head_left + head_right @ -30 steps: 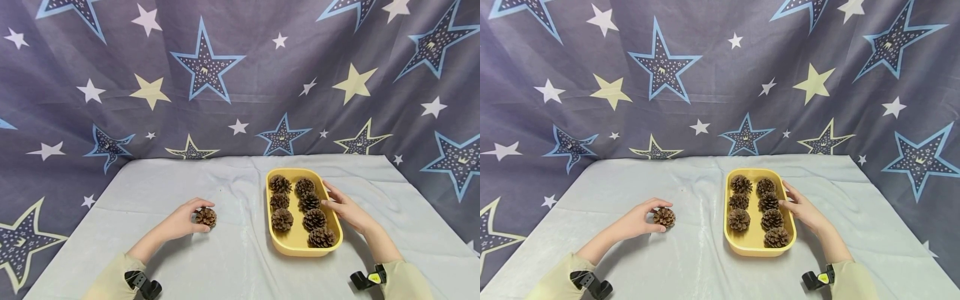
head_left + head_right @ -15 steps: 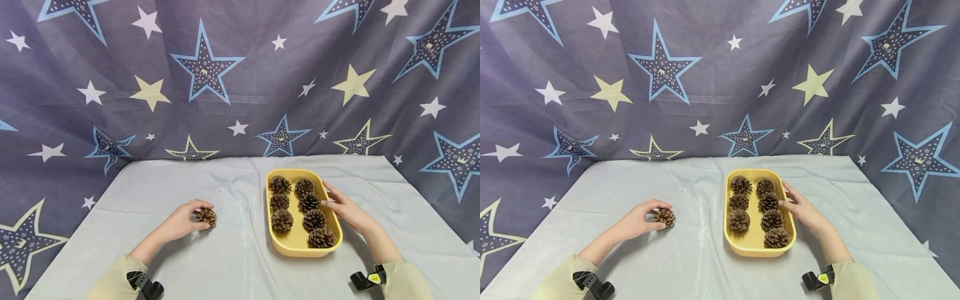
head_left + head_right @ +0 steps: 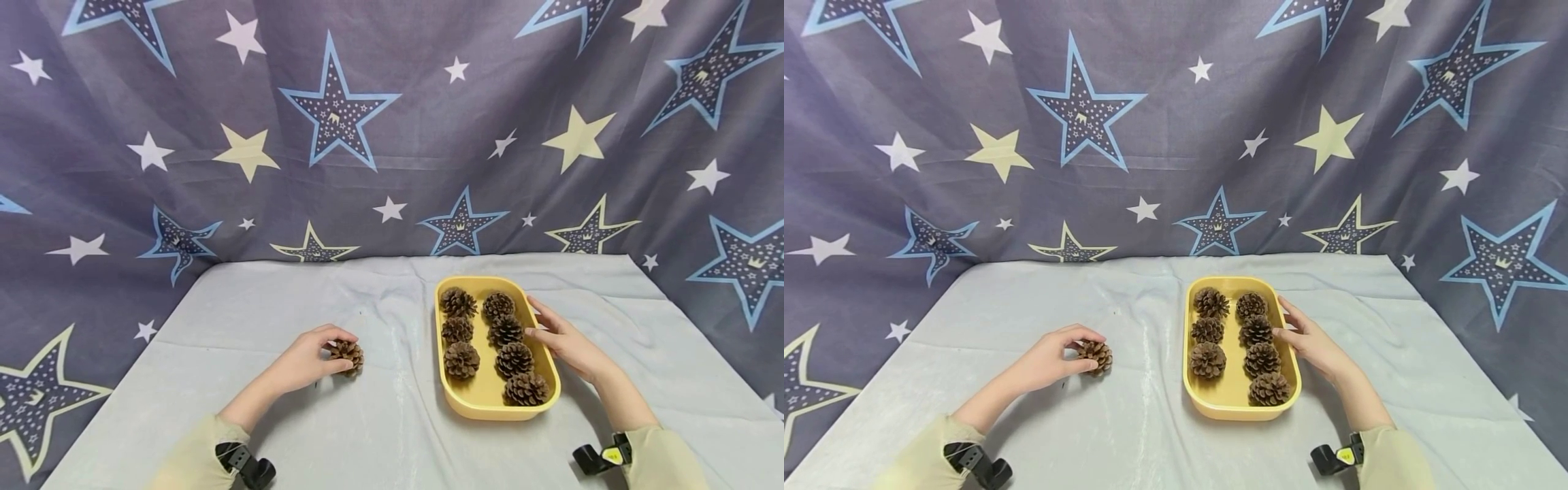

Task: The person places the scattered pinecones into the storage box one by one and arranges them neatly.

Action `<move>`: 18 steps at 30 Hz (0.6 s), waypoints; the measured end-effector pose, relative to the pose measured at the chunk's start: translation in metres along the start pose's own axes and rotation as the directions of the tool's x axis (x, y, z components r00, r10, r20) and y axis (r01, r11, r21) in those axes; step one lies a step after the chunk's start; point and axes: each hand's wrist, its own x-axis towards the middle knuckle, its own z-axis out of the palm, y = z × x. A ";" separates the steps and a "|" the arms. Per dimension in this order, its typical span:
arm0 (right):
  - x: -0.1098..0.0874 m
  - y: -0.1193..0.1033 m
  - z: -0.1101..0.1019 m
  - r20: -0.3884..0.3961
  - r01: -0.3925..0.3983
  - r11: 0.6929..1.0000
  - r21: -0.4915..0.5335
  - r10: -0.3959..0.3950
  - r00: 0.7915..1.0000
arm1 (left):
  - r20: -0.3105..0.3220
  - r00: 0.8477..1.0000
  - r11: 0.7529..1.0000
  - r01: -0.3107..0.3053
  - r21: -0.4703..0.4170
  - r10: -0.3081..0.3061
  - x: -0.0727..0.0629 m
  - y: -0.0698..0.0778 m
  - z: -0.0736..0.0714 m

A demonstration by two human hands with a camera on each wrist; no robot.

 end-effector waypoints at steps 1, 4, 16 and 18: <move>0.000 0.000 0.000 0.000 0.000 1.000 -0.002 0.000 1.000 | -0.001 1.000 1.000 0.001 0.004 -0.001 0.001 0.002 0.000; -0.001 0.000 0.000 0.000 -0.001 1.000 -0.004 0.001 1.000 | -0.002 1.000 1.000 -0.025 0.007 0.025 0.004 0.007 0.002; -0.001 -0.001 0.001 -0.006 -0.003 1.000 0.000 0.003 1.000 | 0.007 0.993 0.993 -0.117 0.031 0.117 0.020 0.030 0.012; -0.001 -0.001 0.001 -0.004 -0.005 1.000 -0.001 0.005 1.000 | 0.010 0.992 0.992 -0.123 0.033 0.123 0.024 0.033 0.013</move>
